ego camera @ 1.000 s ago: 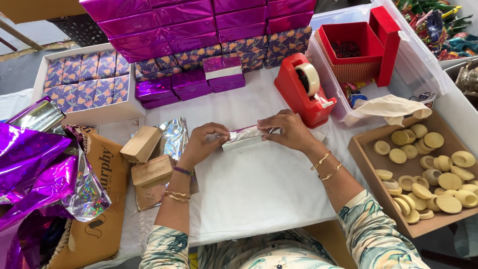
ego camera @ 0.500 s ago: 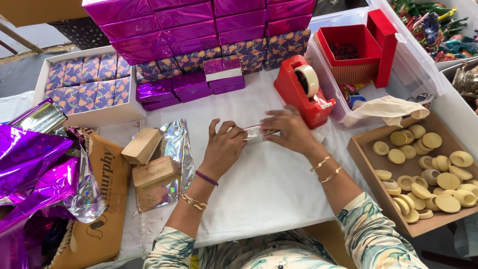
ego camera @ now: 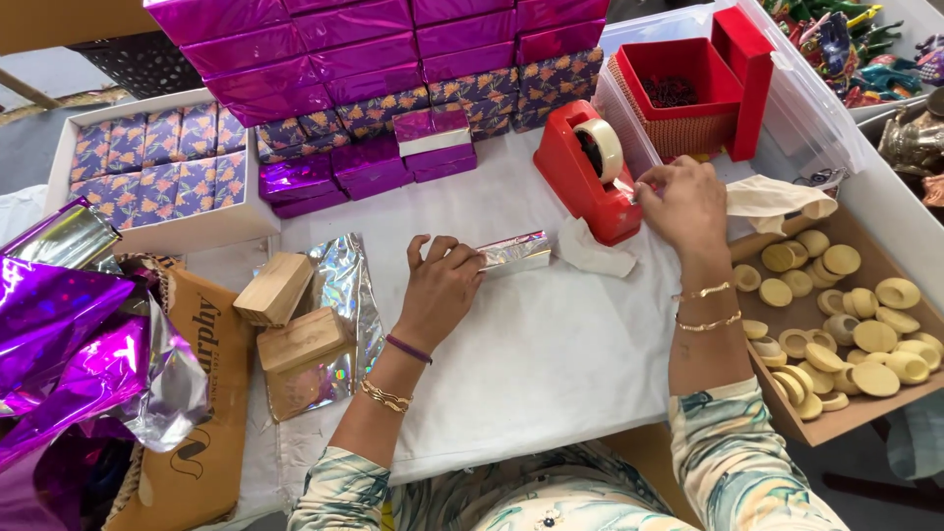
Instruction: The person wraps a small wooden box with shiny purple foil, folds the edges, and secures them with clear tape. After finishing, they wipe the wooden box with a white cloth.
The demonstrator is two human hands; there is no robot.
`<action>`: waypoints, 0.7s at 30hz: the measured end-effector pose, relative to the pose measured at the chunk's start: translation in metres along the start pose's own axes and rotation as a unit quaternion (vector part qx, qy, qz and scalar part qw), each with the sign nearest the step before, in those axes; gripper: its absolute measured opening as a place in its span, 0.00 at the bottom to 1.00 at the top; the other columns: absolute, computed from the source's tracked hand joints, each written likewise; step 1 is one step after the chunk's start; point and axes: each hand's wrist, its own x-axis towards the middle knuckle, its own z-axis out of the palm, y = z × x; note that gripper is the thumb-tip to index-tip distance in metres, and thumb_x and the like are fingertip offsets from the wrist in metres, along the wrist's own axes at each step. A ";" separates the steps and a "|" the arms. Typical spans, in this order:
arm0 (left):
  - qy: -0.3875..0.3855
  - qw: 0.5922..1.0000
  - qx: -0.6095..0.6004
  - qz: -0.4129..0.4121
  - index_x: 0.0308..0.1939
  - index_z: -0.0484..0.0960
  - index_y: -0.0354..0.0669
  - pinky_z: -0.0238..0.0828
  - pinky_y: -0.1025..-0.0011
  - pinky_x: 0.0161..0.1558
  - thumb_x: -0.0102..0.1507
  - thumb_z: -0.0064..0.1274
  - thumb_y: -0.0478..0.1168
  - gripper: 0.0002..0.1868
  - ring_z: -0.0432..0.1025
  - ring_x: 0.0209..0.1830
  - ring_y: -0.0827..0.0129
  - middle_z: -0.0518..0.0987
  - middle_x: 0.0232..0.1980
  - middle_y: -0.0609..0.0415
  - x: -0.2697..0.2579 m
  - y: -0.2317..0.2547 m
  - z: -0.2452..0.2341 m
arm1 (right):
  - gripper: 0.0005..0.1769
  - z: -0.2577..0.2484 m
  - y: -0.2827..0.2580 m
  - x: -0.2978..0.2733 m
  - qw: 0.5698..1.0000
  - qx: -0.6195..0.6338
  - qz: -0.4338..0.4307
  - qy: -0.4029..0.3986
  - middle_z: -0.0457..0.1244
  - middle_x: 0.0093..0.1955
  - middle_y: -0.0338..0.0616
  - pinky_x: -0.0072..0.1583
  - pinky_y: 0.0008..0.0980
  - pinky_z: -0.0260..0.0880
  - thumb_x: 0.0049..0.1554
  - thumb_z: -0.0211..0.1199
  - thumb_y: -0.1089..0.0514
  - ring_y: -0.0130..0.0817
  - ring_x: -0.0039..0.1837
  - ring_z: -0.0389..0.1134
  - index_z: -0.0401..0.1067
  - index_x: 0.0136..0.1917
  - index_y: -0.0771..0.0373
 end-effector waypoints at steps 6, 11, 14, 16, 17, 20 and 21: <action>0.003 1.000 0.001 -0.006 0.43 0.86 0.49 0.42 0.54 0.71 0.60 0.61 0.40 0.08 0.68 0.59 0.69 0.80 0.45 0.65 0.001 -0.001 -0.002 | 0.11 0.014 0.016 0.010 0.995 0.072 0.030 -0.059 0.67 0.52 0.47 0.61 0.47 0.67 0.57 0.67 0.49 0.48 0.55 0.66 0.82 0.49 0.55; 0.002 1.000 0.001 -0.007 0.46 0.86 0.49 0.41 0.55 0.71 0.61 0.61 0.40 0.09 0.68 0.59 0.70 0.80 0.46 0.65 0.000 -0.001 0.001 | 0.10 0.015 0.021 0.008 0.996 0.084 -0.002 -0.039 0.67 0.50 0.48 0.60 0.48 0.65 0.56 0.69 0.51 0.51 0.56 0.64 0.82 0.47 0.58; 0.004 1.000 -0.002 -0.012 0.46 0.86 0.49 0.41 0.55 0.72 0.61 0.61 0.40 0.10 0.68 0.59 0.70 0.81 0.46 0.65 0.000 -0.002 0.001 | 0.11 0.007 0.015 0.007 0.990 0.134 0.007 -0.046 0.67 0.49 0.48 0.56 0.46 0.66 0.56 0.70 0.51 0.48 0.54 0.65 0.81 0.46 0.60; 0.001 1.000 -0.004 -0.012 0.46 0.86 0.49 0.41 0.55 0.71 0.61 0.61 0.40 0.10 0.68 0.58 0.70 0.81 0.46 0.65 0.000 -0.002 0.001 | 0.11 0.013 0.022 0.008 0.985 0.164 0.020 -0.053 0.67 0.48 0.48 0.54 0.43 0.67 0.56 0.70 0.52 0.45 0.51 0.67 0.80 0.47 0.61; 0.000 1.000 -0.005 -0.013 0.46 0.86 0.49 0.41 0.55 0.71 0.61 0.61 0.40 0.10 0.68 0.58 0.70 0.81 0.46 0.65 0.001 -0.002 0.001 | 0.11 0.020 0.030 0.009 0.962 0.263 0.028 -0.066 0.67 0.48 0.45 0.53 0.38 0.67 0.59 0.69 0.53 0.39 0.49 0.67 0.77 0.49 0.63; 0.000 1.000 -0.005 -0.014 0.47 0.86 0.49 0.41 0.54 0.71 0.61 0.60 0.40 0.10 0.68 0.58 0.70 0.81 0.47 0.65 0.000 -0.002 0.001 | 0.11 0.026 0.037 0.005 0.891 0.445 0.044 -0.081 0.68 0.45 0.42 0.50 0.28 0.67 0.63 0.66 0.57 0.27 0.47 0.68 0.70 0.54 0.64; 0.003 1.000 -0.005 -0.014 0.47 0.86 0.49 0.41 0.54 0.71 0.61 0.60 0.40 0.11 0.68 0.59 0.70 0.81 0.48 0.65 0.001 -0.002 0.001 | 0.12 0.025 0.037 0.004 0.845 0.526 0.050 -0.083 0.68 0.44 0.40 0.49 0.24 0.67 0.64 0.64 0.58 0.23 0.46 0.67 0.66 0.57 0.64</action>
